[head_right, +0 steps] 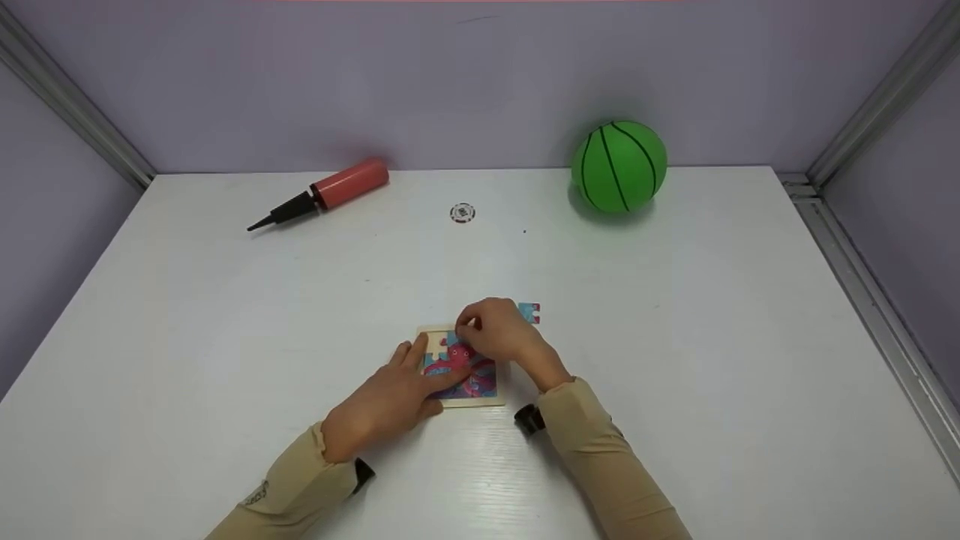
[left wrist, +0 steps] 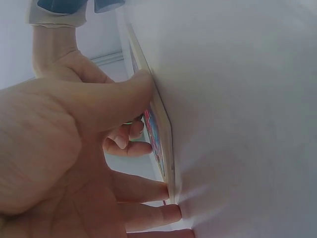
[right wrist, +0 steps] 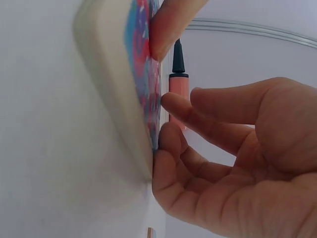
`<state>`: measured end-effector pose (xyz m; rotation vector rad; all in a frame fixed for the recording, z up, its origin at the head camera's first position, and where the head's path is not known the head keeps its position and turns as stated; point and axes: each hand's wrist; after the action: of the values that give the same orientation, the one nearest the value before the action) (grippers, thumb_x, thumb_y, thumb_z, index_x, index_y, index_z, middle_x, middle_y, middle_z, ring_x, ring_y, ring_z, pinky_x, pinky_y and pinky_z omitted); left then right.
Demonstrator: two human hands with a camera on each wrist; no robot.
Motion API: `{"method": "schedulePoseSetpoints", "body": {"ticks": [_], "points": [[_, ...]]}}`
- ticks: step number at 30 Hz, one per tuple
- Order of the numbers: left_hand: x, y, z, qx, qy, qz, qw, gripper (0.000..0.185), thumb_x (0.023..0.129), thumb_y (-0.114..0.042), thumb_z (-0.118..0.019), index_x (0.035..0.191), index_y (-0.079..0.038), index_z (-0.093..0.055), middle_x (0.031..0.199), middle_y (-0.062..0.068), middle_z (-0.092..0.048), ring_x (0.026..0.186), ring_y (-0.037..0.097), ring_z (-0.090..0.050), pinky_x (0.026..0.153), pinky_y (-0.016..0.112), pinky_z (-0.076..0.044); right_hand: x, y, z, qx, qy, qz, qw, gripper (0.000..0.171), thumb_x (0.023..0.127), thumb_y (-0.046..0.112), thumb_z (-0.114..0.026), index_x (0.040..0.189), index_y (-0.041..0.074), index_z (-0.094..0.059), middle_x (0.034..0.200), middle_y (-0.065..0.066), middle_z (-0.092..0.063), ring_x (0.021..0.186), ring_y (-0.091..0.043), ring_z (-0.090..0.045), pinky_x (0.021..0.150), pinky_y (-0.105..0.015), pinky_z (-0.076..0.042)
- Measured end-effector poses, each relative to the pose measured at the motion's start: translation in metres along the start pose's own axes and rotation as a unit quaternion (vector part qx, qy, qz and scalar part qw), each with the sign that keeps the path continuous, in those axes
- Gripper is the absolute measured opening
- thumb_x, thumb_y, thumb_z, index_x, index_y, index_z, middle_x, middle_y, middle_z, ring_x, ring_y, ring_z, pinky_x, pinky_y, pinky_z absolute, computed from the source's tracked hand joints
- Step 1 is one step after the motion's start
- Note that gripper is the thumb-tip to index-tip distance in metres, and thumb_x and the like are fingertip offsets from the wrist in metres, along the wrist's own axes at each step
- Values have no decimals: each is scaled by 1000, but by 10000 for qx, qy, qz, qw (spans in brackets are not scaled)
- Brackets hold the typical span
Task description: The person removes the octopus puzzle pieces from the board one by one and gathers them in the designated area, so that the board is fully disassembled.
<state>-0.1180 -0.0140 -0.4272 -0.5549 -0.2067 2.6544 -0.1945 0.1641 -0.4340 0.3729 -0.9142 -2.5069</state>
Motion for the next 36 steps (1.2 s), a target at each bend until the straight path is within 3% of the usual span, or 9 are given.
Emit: {"method": "schedulePoseSetpoints", "body": {"ticks": [11,19,27,36], "points": [[0,0,2,-97,11,15,10000,49,94,-27,-61,141,-37,-49,154,24,-23,139,44,-24,100,56,-38,1,-1,-1,69,-95,-140,9998,12,92,14,-62,97,9,-72,85,-1,-65,72,-16,-57,78,-46,-39],[0,1,0,-15,-44,-64,10000,48,95,-28,-60,140,-39,-48,153,24,-23,138,45,-26,98,56,-39,1,-1,-1,281,-227,-19,9993,6,88,10,-67,93,8,-68,80,-1,-63,71,-17,-57,71,-35,-43],[-1,2,-1,137,-56,-87,9999,48,95,-31,-60,140,-42,-47,153,23,-24,138,43,-27,97,55,-40,0,2,-2,172,-153,-1,9997,6,84,13,-74,87,8,-72,80,1,-65,70,-14,-57,80,-45,-36],[-2,2,1,76,-79,-124,9999,50,94,-29,-61,141,-41,-47,152,26,-24,137,44,-27,97,56,-40,1,1,1,573,-488,360,9965,5,85,8,-68,89,6,-68,80,-1,-65,73,-15,-61,71,-34,-49]]}}
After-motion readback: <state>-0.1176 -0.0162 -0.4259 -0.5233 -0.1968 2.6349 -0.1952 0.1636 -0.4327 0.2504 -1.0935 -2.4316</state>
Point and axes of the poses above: each hand's wrist, its own x-axis towards the middle knuckle, its own z-axis out of the back of the hand, y = z × x
